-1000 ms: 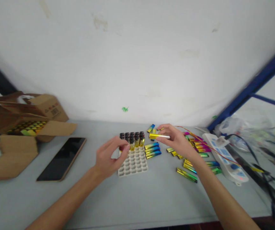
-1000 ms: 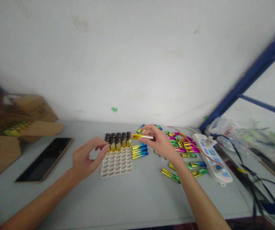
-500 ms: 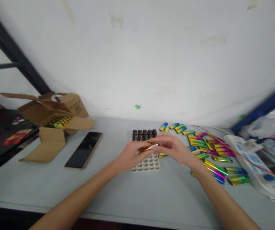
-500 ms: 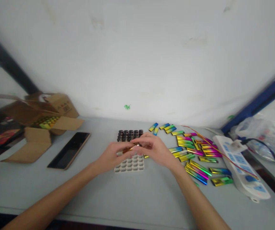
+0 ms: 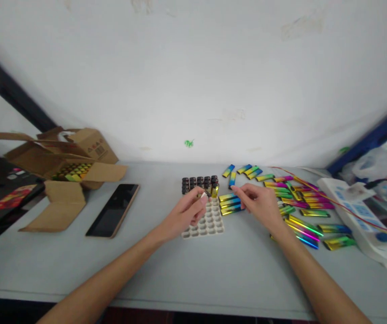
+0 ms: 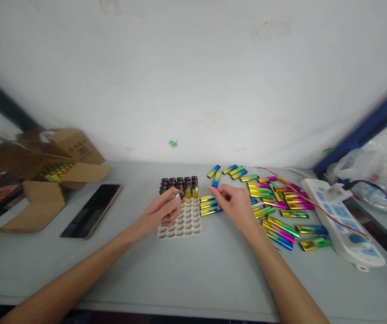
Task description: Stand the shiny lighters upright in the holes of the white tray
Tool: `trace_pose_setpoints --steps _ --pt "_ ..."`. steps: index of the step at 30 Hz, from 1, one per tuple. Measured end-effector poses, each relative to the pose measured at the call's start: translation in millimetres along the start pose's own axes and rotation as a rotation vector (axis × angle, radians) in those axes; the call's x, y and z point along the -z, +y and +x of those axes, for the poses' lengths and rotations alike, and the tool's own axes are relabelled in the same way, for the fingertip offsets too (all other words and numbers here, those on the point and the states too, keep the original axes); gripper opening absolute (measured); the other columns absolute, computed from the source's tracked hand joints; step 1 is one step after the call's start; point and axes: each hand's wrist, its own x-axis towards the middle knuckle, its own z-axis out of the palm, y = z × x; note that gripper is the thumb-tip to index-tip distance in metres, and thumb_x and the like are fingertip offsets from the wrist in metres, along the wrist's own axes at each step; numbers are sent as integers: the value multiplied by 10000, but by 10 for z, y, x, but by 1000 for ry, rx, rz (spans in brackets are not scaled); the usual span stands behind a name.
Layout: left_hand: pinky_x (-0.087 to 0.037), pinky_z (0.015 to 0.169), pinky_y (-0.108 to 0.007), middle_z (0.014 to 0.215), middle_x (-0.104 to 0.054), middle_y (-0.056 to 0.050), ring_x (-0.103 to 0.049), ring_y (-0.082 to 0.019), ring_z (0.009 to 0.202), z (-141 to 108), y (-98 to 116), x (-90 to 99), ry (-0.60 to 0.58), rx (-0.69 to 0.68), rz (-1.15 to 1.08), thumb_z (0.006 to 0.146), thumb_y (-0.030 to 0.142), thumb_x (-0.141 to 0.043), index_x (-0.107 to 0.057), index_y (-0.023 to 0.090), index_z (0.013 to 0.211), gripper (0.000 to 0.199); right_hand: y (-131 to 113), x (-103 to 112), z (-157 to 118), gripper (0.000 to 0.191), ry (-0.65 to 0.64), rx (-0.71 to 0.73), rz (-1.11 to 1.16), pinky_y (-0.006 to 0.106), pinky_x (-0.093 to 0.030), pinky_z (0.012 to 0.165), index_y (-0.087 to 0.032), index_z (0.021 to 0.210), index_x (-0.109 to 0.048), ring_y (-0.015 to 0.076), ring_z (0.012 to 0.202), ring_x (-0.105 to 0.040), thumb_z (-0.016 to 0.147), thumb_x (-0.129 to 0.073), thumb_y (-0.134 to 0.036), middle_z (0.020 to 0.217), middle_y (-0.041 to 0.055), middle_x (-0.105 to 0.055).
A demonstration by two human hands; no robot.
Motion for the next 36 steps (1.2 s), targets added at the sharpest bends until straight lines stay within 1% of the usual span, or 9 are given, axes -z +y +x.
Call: trace_pose_setpoints --steps 3,5,8,11,19,25,28,32,36 --pt "-221 436 -196 545 -313 102 -253 -61 473 14 11 9 96 11 87 907 702 -594 -497 194 748 541 -4 7 -23 539 88 53 -96 241 -366 466 -200 528 -586 95 375 -460 987 -631 -480 397 -47 -514" --pt "-227 433 -209 513 -333 89 -277 -60 458 28 -16 20 175 -2 157 879 722 -603 -436 202 642 596 4 -6 -30 467 46 81 -95 243 -412 490 -199 607 -652 106 402 -498 1011 -598 -428 457 -34 -565" --pt "-206 423 -228 478 -323 85 -266 -62 435 45 -78 42 243 2 203 876 700 -587 -403 213 581 599 14 -41 -35 269 -68 150 -25 286 -565 671 -206 1163 -739 158 666 -682 1031 -547 -340 984 77 -752" --pt "-197 431 -237 474 -312 84 -258 -66 438 51 -108 57 253 -13 229 882 605 -574 -394 218 565 532 3 -73 -46 463 -133 208 -4 373 -608 855 -278 1505 -507 190 877 -704 1042 -502 -291 1391 136 -591" --pt "-197 432 -225 503 -310 86 -260 -67 454 69 -121 37 293 12 315 838 464 -551 -372 224 598 384 -80 -110 -89 417 -182 184 -36 451 -578 990 -280 1478 -472 217 950 -681 1061 -472 -277 1351 119 -583" --pt "-209 386 -192 494 -287 102 -229 -48 420 70 -114 21 253 78 197 888 581 -603 -407 212 632 490 -98 -131 -103 379 -171 217 -80 450 -585 975 -267 1433 -520 264 1087 -677 1057 -473 -273 1327 137 -606" --pt "-266 359 -165 528 -349 114 -266 -44 398 45 -62 -1 174 85 58 911 629 -625 -431 221 773 473 -89 -121 -95 365 -149 221 -88 464 -571 1004 -264 1415 -538 280 1155 -659 1056 -472 -267 1319 137 -613" --pt "-354 344 -150 562 -406 154 -300 -52 380 14 -2 -29 63 16 -71 932 527 -690 -407 287 1100 407 -50 -112 -81 334 -159 203 -110 447 -577 971 -252 1385 -562 271 1107 -675 1071 -451 -285 1283 131 -632" --pt "-417 353 -156 561 -443 167 -373 -64 380 16 22 -31 70 -46 -143 975 461 -660 -334 321 1122 384 -24 -125 -77 308 -182 207 -131 423 -557 977 -239 1338 -591 257 1056 -687 1088 -422 -305 1221 119 -657"
